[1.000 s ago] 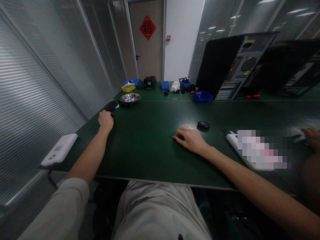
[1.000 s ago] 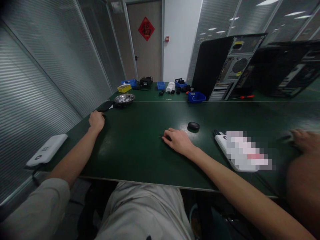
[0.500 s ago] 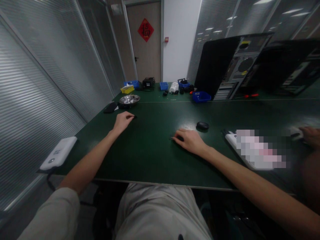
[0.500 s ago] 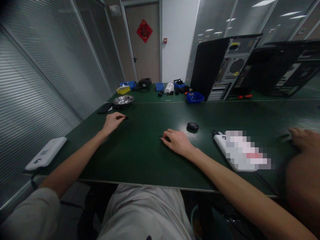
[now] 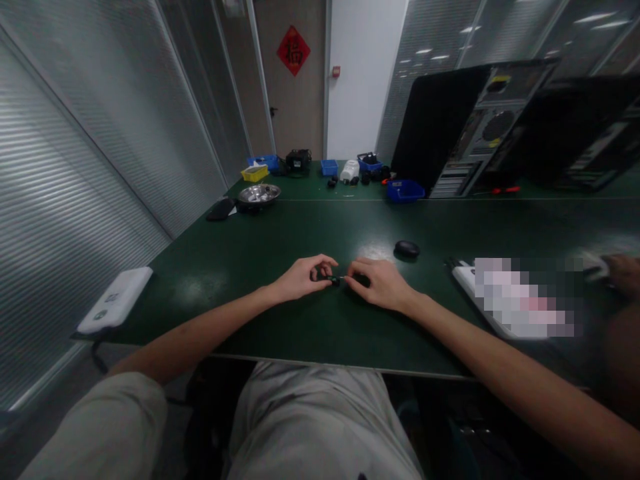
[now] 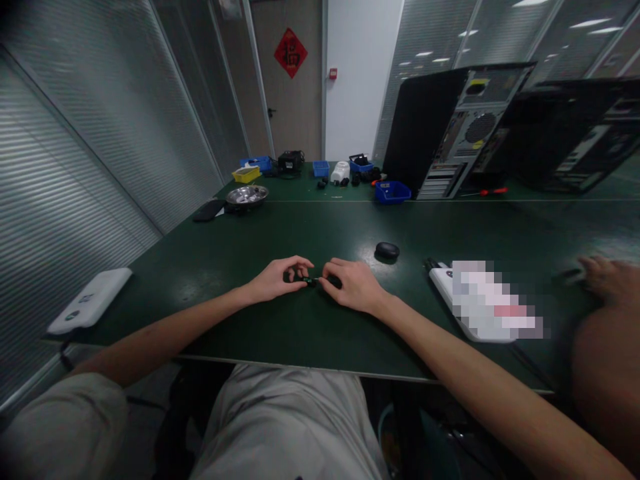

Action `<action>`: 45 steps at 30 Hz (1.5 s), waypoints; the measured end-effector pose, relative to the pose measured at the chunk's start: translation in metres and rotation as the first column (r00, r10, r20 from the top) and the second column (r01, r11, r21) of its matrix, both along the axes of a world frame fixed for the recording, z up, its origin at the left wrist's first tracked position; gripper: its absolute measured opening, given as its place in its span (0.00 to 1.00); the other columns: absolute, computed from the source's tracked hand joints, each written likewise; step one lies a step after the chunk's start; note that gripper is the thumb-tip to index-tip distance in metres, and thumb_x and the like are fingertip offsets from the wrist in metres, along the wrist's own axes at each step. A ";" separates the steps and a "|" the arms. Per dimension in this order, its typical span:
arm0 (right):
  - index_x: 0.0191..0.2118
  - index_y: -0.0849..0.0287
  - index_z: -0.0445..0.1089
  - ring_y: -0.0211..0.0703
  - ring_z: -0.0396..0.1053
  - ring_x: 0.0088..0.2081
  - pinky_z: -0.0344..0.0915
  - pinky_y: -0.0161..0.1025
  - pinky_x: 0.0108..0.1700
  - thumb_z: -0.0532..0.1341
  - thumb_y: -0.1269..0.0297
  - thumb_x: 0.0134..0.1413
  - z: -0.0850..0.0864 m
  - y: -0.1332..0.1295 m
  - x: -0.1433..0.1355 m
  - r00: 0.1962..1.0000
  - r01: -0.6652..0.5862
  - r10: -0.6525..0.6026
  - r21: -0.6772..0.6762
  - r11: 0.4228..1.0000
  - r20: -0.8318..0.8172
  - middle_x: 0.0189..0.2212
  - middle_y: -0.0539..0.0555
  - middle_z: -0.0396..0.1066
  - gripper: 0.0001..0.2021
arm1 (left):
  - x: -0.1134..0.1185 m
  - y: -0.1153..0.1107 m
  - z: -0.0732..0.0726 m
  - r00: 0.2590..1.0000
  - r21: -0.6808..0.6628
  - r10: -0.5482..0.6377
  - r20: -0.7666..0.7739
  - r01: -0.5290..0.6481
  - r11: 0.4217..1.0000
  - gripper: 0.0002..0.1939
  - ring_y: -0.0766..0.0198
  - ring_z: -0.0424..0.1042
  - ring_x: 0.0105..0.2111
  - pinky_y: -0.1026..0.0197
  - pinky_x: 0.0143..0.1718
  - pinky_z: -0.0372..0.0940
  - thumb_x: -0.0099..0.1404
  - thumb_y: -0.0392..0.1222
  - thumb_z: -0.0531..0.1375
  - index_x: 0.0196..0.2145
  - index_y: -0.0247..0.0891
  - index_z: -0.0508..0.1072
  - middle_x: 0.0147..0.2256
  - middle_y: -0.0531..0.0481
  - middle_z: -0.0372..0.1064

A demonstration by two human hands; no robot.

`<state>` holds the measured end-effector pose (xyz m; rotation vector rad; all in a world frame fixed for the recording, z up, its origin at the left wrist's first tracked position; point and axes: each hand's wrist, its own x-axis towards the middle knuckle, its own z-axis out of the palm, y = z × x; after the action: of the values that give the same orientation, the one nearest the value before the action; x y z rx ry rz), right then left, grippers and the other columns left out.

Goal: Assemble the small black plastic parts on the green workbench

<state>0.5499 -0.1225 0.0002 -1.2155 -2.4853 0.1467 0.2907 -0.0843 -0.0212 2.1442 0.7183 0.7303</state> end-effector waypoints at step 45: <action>0.47 0.57 0.71 0.41 0.70 0.34 0.54 0.38 0.33 0.50 0.54 0.75 -0.012 0.000 -0.011 0.994 -0.027 0.021 0.055 0.998 0.106 0.40 0.54 0.74 0.16 | -0.007 -0.001 -0.001 0.992 0.353 -0.029 -0.119 0.070 0.933 0.16 0.61 0.75 0.44 0.60 0.46 0.68 0.74 0.43 0.60 0.55 0.38 0.80 0.46 0.44 0.76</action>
<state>0.5387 -0.1226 -0.0121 -1.1997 -2.5766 0.0191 0.2836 -0.0857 -0.0220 2.5419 0.6224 0.7646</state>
